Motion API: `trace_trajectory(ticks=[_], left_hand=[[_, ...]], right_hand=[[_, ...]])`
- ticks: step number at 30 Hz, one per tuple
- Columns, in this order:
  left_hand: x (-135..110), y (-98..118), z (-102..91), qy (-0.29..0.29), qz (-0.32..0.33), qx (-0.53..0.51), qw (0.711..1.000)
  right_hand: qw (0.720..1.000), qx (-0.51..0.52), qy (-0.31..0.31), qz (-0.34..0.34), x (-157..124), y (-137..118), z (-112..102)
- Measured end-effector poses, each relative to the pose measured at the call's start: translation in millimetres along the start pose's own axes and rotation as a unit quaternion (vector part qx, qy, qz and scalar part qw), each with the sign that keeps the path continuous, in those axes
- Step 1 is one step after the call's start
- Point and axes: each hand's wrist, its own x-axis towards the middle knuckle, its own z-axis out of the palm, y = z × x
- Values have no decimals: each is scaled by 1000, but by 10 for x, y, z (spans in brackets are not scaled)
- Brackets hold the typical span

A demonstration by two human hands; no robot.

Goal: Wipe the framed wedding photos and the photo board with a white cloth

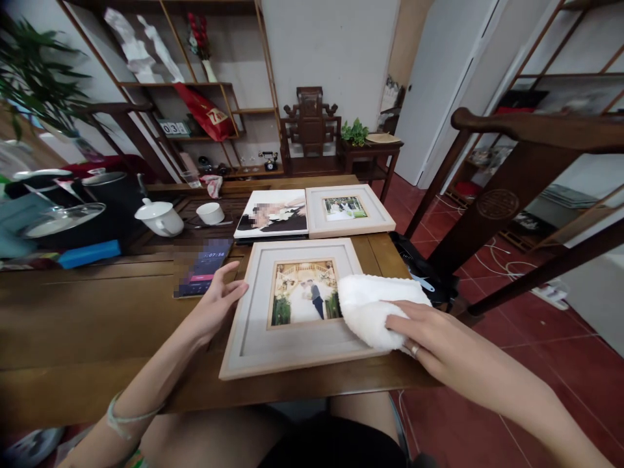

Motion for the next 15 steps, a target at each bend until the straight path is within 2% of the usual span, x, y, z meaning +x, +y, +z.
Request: trace_trajectory(ticks=[5,9,12,15], left_hand=[[-146,8,3,-15,0,-70,997],[-251,54,27,17,-81,-146,986],[-351,103,60,-25,-128,-177,976],[-458,94,101,23,-128,-182,975]], right_hand=[[999,33,22,15,-57,25,186],[998,39,47,-3,-17,-18,313],[997,34,71,-22,-11,-37,378],[995,36,85,-31,-29,-53,403]])
